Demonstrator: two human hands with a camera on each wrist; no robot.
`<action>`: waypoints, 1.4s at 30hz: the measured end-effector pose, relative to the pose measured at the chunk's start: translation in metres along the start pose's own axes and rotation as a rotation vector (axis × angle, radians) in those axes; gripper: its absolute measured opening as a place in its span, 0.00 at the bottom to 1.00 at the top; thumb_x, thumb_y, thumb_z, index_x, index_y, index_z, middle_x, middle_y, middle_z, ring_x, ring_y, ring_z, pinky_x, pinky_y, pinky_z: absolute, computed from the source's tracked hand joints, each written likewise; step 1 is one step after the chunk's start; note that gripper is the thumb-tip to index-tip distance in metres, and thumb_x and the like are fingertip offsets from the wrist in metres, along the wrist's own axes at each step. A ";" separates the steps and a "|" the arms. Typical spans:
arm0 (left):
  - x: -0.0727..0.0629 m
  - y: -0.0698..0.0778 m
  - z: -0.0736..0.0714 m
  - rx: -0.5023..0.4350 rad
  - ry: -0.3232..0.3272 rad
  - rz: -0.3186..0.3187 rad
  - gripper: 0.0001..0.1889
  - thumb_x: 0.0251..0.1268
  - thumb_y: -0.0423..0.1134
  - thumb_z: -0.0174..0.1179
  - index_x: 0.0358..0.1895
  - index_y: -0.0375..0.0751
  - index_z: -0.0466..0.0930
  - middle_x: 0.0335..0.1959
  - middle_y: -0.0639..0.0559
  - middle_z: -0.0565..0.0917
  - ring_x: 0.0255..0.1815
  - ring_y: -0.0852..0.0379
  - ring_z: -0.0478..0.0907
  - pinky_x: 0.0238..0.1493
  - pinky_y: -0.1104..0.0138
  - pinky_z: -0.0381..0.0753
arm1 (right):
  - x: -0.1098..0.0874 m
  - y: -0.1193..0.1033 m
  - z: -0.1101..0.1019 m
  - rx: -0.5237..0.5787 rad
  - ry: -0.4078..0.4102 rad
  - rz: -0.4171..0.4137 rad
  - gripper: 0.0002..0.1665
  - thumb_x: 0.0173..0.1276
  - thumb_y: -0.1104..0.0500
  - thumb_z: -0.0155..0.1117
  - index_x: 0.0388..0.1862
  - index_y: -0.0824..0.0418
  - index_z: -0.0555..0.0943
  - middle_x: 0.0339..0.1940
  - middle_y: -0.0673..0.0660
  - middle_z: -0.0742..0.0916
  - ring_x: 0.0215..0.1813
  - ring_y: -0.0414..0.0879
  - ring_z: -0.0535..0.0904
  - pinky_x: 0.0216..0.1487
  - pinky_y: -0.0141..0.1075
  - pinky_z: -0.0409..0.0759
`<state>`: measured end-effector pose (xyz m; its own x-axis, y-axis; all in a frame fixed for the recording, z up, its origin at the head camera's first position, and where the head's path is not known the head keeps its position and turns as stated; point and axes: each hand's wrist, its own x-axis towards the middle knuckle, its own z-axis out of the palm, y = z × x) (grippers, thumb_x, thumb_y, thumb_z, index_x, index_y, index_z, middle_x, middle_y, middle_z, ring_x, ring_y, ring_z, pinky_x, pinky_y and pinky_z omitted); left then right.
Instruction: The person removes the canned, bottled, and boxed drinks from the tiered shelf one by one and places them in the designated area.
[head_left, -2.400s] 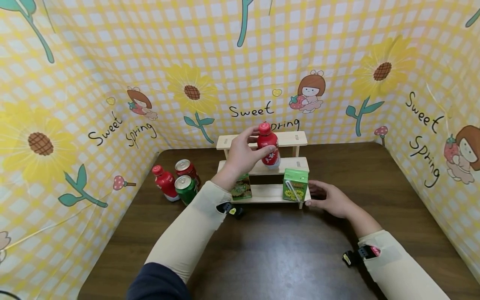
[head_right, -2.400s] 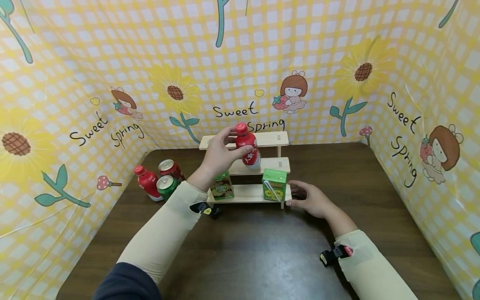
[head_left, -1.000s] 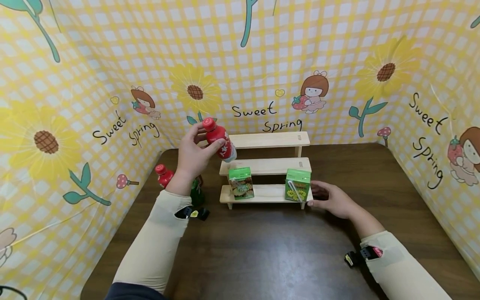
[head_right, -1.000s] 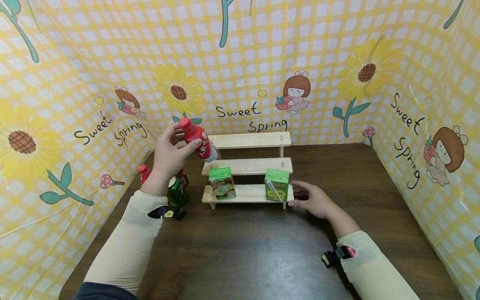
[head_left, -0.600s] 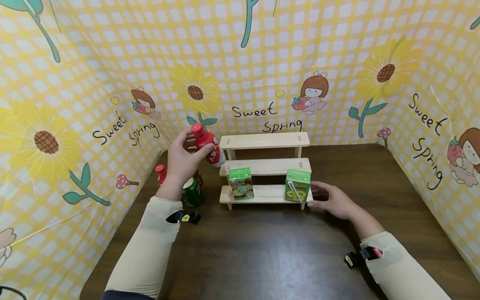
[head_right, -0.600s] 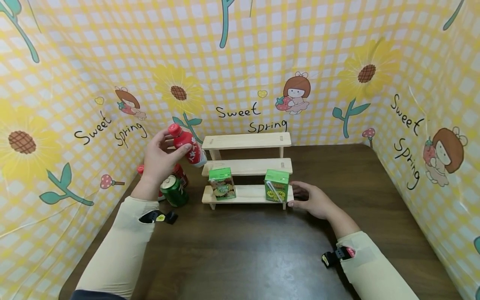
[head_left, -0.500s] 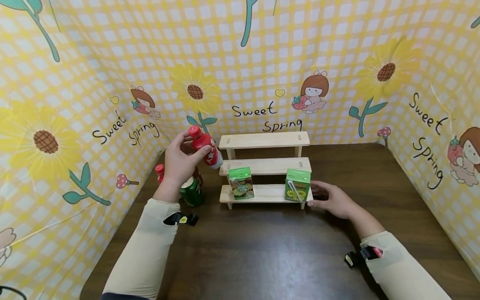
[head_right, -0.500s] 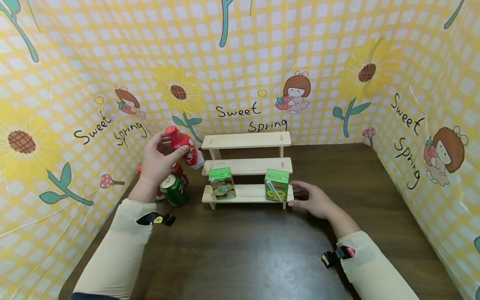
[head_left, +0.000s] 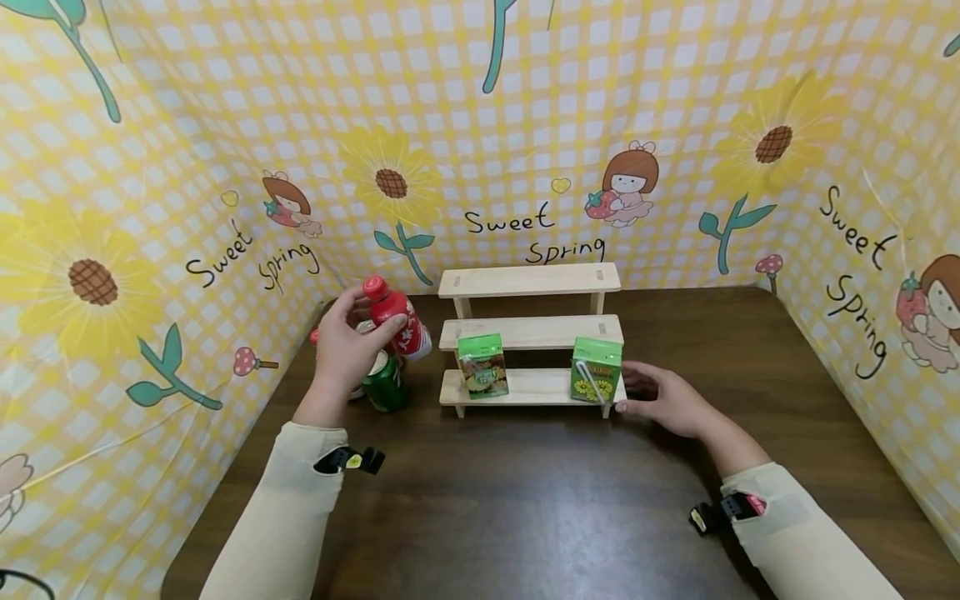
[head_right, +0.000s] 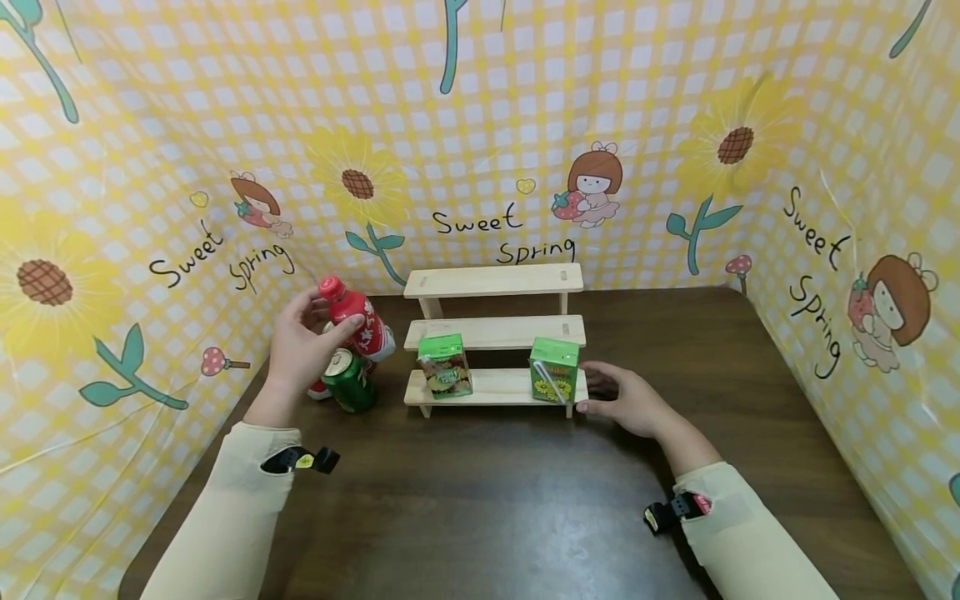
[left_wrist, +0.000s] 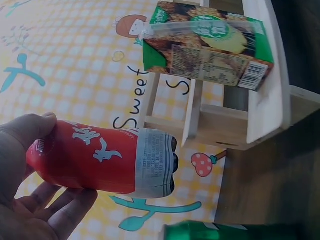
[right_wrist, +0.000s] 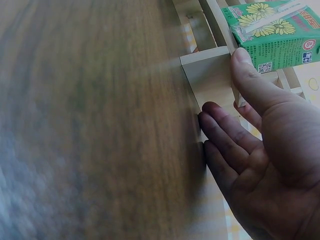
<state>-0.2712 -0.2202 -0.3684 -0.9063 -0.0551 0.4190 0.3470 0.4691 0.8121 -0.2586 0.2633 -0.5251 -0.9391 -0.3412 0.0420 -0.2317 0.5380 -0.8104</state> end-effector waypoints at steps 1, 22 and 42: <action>-0.001 -0.002 -0.001 0.002 -0.001 0.005 0.28 0.67 0.36 0.74 0.68 0.36 0.77 0.57 0.37 0.81 0.55 0.46 0.79 0.45 0.73 0.83 | 0.000 0.000 0.000 0.002 0.002 -0.001 0.46 0.68 0.51 0.78 0.78 0.65 0.69 0.62 0.63 0.85 0.65 0.61 0.80 0.65 0.58 0.76; -0.035 -0.052 -0.003 0.027 -0.025 -0.037 0.27 0.65 0.41 0.76 0.65 0.42 0.79 0.55 0.44 0.83 0.52 0.49 0.80 0.46 0.73 0.82 | -0.002 0.001 0.000 0.006 -0.004 0.007 0.46 0.68 0.51 0.78 0.78 0.65 0.68 0.62 0.64 0.84 0.66 0.63 0.79 0.64 0.58 0.77; -0.076 -0.072 -0.024 -0.007 0.041 -0.037 0.26 0.60 0.34 0.79 0.61 0.42 0.83 0.48 0.44 0.86 0.44 0.57 0.81 0.38 0.75 0.81 | -0.001 0.002 0.001 0.011 -0.001 -0.003 0.46 0.68 0.51 0.78 0.78 0.66 0.69 0.62 0.65 0.85 0.65 0.62 0.80 0.65 0.58 0.76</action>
<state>-0.2216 -0.2704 -0.4489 -0.9078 -0.1085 0.4051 0.3155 0.4596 0.8302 -0.2582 0.2644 -0.5273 -0.9382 -0.3433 0.0436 -0.2314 0.5290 -0.8165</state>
